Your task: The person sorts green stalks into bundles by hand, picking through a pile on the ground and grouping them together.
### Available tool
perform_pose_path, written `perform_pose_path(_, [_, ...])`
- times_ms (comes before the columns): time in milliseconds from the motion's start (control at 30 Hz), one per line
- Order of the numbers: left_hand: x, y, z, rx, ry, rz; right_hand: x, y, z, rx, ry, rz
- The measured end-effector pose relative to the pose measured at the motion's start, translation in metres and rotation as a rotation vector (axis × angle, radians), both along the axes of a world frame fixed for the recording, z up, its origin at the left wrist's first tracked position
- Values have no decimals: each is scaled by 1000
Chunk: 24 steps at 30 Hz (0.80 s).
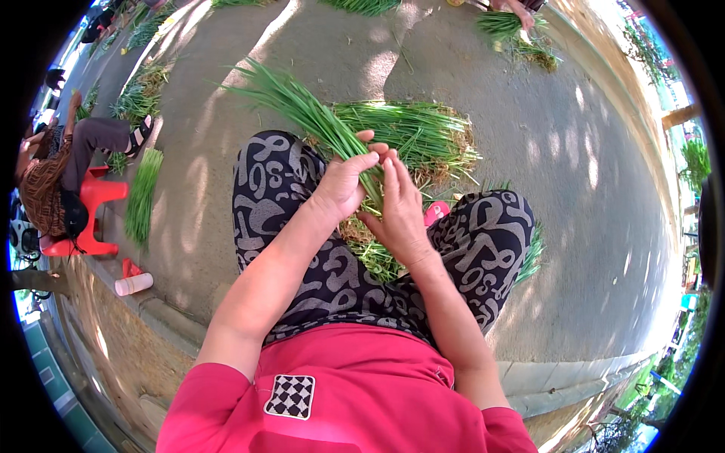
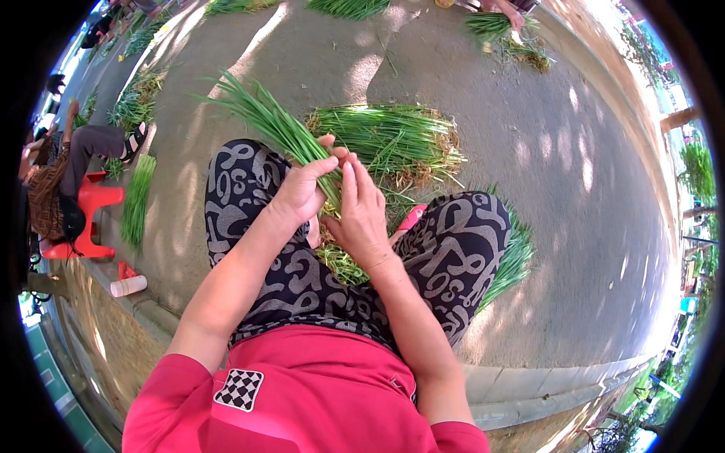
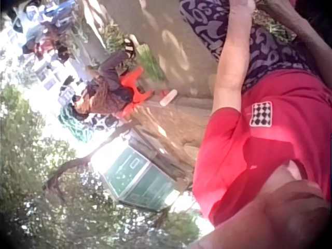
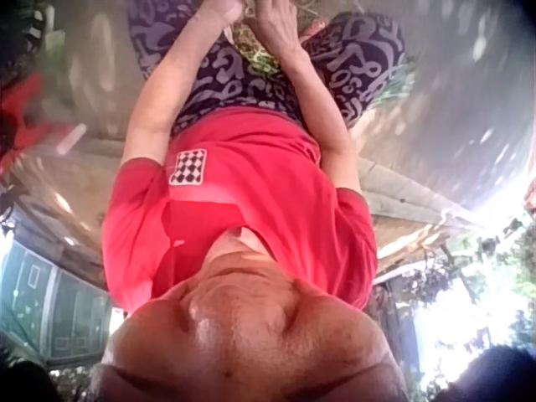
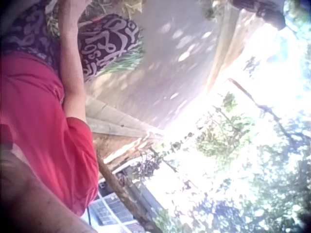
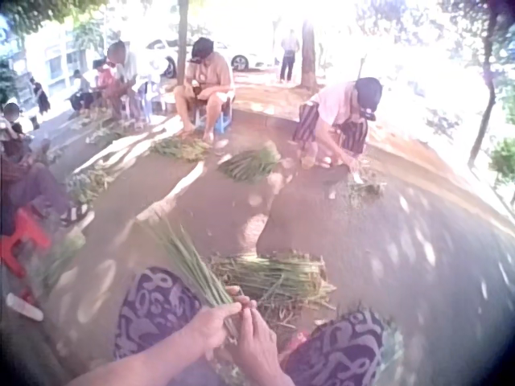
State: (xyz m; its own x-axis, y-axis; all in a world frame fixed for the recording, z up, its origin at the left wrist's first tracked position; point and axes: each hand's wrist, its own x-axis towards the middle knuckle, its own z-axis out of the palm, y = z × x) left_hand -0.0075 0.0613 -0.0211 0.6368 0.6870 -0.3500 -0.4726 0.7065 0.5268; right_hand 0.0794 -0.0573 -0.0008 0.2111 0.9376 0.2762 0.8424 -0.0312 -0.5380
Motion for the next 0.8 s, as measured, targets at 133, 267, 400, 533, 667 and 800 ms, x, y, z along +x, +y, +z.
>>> perform_pose_path(133, [-6, 4, -11, 42, 182, -146, -6, 6, -19, -131, 272, -73])
perform_pose_path(267, [-7, 6, 3, 104, 134, -302, 13, 3, 1, -318, 1285, -45])
perform_pose_path(400, [-5, 5, 15, 136, 25, -355, 24, -7, 18, -314, 1687, 58])
perform_pose_path(533, [-5, 5, 26, 75, -127, -375, 25, -14, 13, -348, 1880, 186])
perform_pose_path(667, [-5, 4, 32, 79, -130, -343, 17, -14, 9, -350, 1926, 206])
perform_pose_path(800, [-7, 1, 38, 121, -65, -318, 19, -16, -4, -362, 1874, 257])
